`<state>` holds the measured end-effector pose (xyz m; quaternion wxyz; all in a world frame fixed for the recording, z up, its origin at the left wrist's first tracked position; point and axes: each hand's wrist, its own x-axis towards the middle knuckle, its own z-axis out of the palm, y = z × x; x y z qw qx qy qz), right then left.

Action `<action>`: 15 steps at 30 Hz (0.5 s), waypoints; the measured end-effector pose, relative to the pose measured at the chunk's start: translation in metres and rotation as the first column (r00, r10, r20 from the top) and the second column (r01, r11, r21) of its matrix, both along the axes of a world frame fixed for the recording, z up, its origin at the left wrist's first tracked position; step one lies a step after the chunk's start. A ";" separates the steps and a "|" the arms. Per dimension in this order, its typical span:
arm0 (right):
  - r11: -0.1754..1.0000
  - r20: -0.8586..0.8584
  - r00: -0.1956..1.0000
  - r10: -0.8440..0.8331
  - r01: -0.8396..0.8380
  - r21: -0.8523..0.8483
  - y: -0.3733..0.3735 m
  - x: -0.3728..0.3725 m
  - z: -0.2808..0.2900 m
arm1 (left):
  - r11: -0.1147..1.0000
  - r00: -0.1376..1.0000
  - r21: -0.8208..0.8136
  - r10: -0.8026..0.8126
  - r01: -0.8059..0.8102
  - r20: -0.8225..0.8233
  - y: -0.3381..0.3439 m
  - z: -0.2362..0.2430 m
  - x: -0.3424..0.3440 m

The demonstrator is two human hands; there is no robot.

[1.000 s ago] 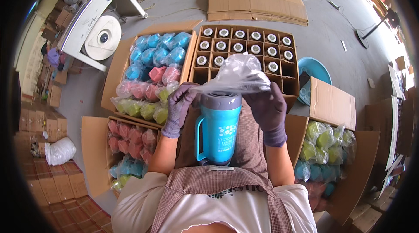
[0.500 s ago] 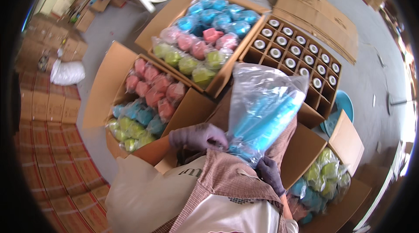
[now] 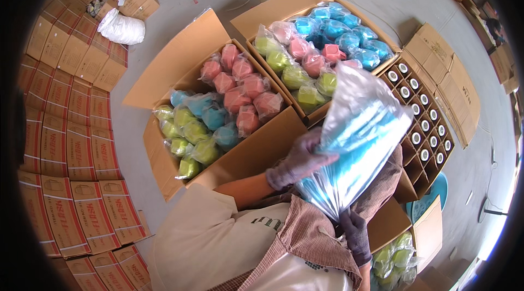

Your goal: The person places bottles into a large insulated container, secures the lid by hand, and then places the assembled units into a cardboard box.

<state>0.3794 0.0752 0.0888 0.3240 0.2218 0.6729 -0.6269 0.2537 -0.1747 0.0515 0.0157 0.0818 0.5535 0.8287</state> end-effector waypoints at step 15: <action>0.903 -0.612 0.790 -0.041 0.291 0.315 0.034 -0.141 -0.029 | -0.491 0.692 -0.870 0.640 0.034 -0.334 -0.445 0.015 -0.022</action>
